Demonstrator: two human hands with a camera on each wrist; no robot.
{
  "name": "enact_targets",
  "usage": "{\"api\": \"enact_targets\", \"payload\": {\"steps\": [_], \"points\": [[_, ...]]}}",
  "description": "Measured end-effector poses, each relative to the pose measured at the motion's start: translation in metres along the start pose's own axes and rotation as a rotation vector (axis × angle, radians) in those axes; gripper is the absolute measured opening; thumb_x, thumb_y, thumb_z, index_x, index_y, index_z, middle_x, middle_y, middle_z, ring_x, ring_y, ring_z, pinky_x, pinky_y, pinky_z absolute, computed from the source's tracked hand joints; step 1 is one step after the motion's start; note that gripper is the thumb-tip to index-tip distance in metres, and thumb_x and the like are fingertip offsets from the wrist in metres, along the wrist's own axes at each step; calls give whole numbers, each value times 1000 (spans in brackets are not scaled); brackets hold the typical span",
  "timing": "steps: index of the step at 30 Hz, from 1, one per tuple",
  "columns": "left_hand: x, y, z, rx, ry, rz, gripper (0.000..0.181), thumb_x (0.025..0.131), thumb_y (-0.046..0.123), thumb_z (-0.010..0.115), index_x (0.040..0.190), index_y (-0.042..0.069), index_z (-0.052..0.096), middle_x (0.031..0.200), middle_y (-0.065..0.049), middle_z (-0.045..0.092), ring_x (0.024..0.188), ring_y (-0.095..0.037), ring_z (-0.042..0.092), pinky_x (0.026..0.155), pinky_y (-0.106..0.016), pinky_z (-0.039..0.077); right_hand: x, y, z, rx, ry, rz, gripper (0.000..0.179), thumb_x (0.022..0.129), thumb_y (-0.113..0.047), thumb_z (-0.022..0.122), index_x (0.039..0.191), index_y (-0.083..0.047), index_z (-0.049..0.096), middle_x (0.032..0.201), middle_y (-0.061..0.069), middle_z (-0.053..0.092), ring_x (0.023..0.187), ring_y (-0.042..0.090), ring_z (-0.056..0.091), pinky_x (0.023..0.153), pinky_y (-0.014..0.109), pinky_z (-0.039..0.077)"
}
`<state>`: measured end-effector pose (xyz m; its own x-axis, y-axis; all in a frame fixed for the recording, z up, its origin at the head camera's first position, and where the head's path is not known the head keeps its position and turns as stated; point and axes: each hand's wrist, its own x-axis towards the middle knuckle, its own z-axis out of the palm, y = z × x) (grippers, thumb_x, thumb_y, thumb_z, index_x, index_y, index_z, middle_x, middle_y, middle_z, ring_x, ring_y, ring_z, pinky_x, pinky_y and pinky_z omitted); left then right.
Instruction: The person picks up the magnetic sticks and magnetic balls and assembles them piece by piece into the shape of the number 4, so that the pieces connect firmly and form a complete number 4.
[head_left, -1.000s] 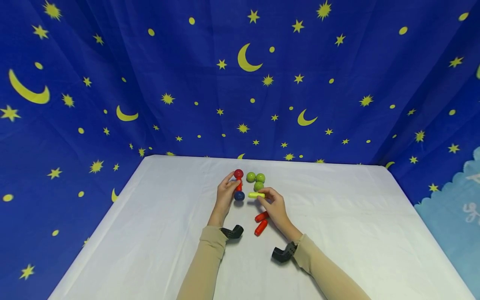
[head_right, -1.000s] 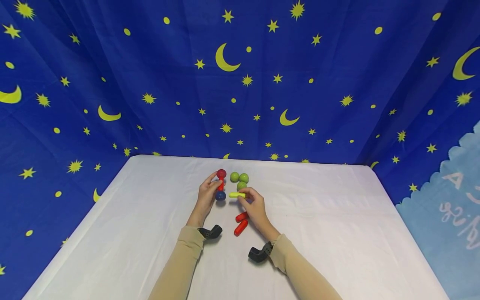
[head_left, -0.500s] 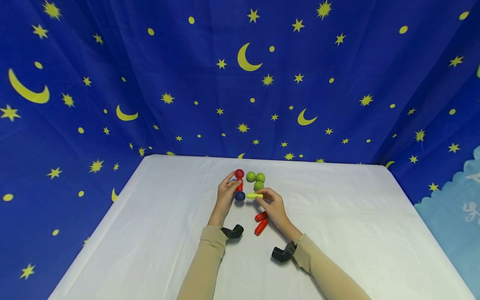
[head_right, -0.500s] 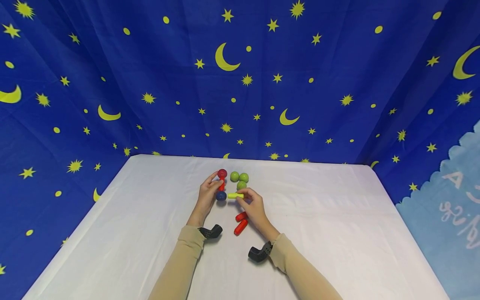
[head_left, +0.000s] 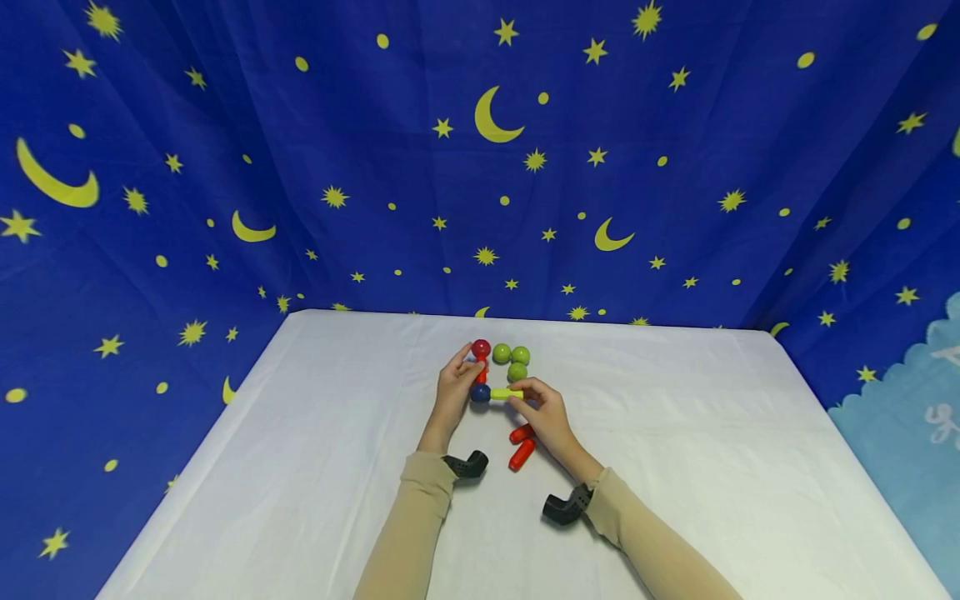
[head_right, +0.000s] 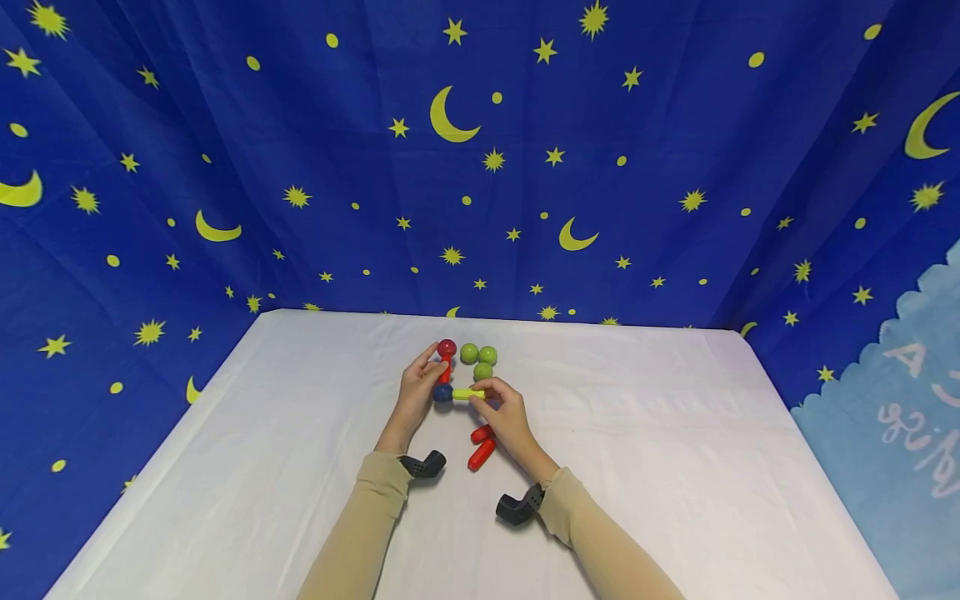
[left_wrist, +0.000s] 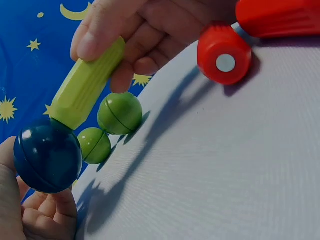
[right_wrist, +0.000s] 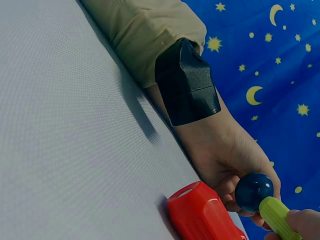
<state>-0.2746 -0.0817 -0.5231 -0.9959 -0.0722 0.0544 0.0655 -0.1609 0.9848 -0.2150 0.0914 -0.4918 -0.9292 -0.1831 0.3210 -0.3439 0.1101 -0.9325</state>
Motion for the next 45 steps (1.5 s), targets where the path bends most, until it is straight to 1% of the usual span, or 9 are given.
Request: {"api": "enact_targets", "payload": {"steps": [7,12,15,19,25,28,35,40,45], "points": [[0,3,1,111,29,12,55,90,10,61,141,2,44,74,11,58,68,-1,51,72,-16,42,0,3,0,13,-21,6,22,85,4,64,105,13,62,106,29,63,90,19,60,81,15,47],[-13,25,6,183,32,15,54,90,8,59,140,-1,43,80,2,57,69,-6,49,70,-18,41,1,5,-1,3,-41,21,24,84,4,65,106,12,62,107,29,62,94,24,61,83,16,48],[-11,18,6,229,55,33,53,91,10,59,141,2,43,83,-1,56,68,-5,49,67,-17,41,1,5,-1,-9,-47,37,25,83,5,65,107,13,61,107,28,62,95,27,60,83,18,48],[0,-3,5,284,84,62,54,90,14,60,141,7,45,85,-2,55,63,-2,45,60,-16,39,0,4,-1,-34,-47,61,25,83,5,65,107,12,61,105,27,62,91,25,58,81,17,47],[-2,-3,7,436,93,129,52,90,12,59,140,4,46,86,-8,56,63,-6,42,56,-16,36,0,4,-1,-68,-55,62,25,82,5,65,107,11,62,101,27,62,84,21,51,75,18,43],[-3,-3,7,483,99,146,52,90,12,59,140,3,46,86,-9,56,64,-7,43,56,-16,37,0,4,-1,-73,-59,72,26,83,5,65,107,11,62,102,27,62,85,21,51,75,18,43],[-4,-2,7,533,143,152,50,88,12,62,136,2,50,82,-11,59,61,-7,45,54,-16,38,0,2,0,-87,-51,108,30,82,6,64,112,12,60,105,26,63,87,18,56,76,14,45],[-4,-2,7,541,180,141,52,86,11,66,135,2,52,81,-12,61,59,-7,45,54,-17,39,0,1,0,-110,-43,97,31,83,5,65,113,11,61,103,25,63,86,16,54,76,15,45],[-3,-3,8,549,209,144,48,83,11,68,129,2,56,78,-12,64,59,-6,48,57,-19,41,-1,-1,0,-122,-19,73,32,82,5,65,112,13,60,101,26,63,86,25,58,74,16,47]]}}
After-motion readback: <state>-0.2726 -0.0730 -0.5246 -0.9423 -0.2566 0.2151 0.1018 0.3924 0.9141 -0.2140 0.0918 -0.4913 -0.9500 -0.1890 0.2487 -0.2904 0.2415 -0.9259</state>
